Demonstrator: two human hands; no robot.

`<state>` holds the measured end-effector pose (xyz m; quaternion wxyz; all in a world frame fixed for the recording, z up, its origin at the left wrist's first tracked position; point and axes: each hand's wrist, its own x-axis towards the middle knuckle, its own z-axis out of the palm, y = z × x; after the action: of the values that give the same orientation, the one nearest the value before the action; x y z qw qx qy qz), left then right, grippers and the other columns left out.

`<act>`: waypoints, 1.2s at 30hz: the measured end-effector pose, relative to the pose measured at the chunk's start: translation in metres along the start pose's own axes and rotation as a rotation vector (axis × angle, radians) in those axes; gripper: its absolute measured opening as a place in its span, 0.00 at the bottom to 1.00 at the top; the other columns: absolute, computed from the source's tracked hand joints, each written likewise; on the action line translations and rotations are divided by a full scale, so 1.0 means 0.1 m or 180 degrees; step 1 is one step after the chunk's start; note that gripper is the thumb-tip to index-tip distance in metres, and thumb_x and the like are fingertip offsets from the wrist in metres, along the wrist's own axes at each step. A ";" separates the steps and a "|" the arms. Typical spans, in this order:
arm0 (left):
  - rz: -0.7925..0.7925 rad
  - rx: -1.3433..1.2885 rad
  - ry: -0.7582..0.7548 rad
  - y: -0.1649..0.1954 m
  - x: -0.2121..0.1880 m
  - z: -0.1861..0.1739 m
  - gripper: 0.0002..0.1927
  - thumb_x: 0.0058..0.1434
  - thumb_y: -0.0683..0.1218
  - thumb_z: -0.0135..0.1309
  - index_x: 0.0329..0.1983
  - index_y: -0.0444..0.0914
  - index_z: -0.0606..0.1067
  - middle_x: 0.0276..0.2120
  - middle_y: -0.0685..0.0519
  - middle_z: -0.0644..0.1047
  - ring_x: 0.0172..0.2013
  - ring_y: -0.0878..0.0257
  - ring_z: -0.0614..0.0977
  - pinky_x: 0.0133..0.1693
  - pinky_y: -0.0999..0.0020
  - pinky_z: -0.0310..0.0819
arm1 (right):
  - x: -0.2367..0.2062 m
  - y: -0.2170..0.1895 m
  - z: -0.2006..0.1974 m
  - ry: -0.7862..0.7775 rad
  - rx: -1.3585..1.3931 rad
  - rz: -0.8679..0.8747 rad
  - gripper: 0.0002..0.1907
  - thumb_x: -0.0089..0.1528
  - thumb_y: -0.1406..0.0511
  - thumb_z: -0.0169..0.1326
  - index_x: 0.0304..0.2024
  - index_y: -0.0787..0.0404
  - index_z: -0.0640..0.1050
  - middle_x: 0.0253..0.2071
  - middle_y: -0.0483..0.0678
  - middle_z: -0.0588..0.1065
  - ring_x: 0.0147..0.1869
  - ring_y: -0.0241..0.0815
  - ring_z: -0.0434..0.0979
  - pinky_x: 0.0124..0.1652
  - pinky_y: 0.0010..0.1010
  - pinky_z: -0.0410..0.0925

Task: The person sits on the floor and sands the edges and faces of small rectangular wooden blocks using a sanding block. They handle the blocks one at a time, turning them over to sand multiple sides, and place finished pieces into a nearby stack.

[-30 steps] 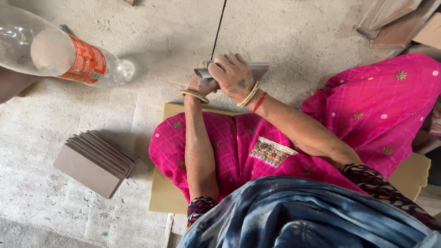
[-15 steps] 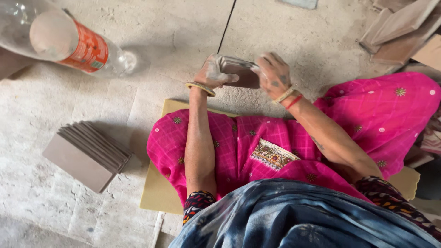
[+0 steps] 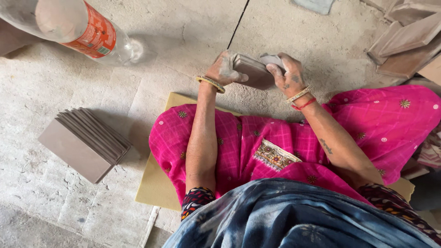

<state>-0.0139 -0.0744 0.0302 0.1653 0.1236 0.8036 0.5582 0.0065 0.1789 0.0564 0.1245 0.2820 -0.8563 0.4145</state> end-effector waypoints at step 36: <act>-0.0952 -0.0541 -0.0061 0.08 -0.06 -0.16 0.21 0.45 0.46 0.75 0.38 0.31 0.80 0.28 0.47 0.82 0.24 0.62 0.83 0.23 0.69 0.80 | -0.52 0.64 0.08 -0.0283 -0.1249 0.0801 0.05 0.70 0.63 0.56 0.42 0.54 0.83 0.32 0.45 0.75 0.33 0.40 0.73 0.27 0.29 0.69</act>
<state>-0.0144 -0.0873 0.0437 0.2641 -0.0065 0.7613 0.5921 0.0110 0.2243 -0.0131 0.0863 0.1615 -0.9535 0.2396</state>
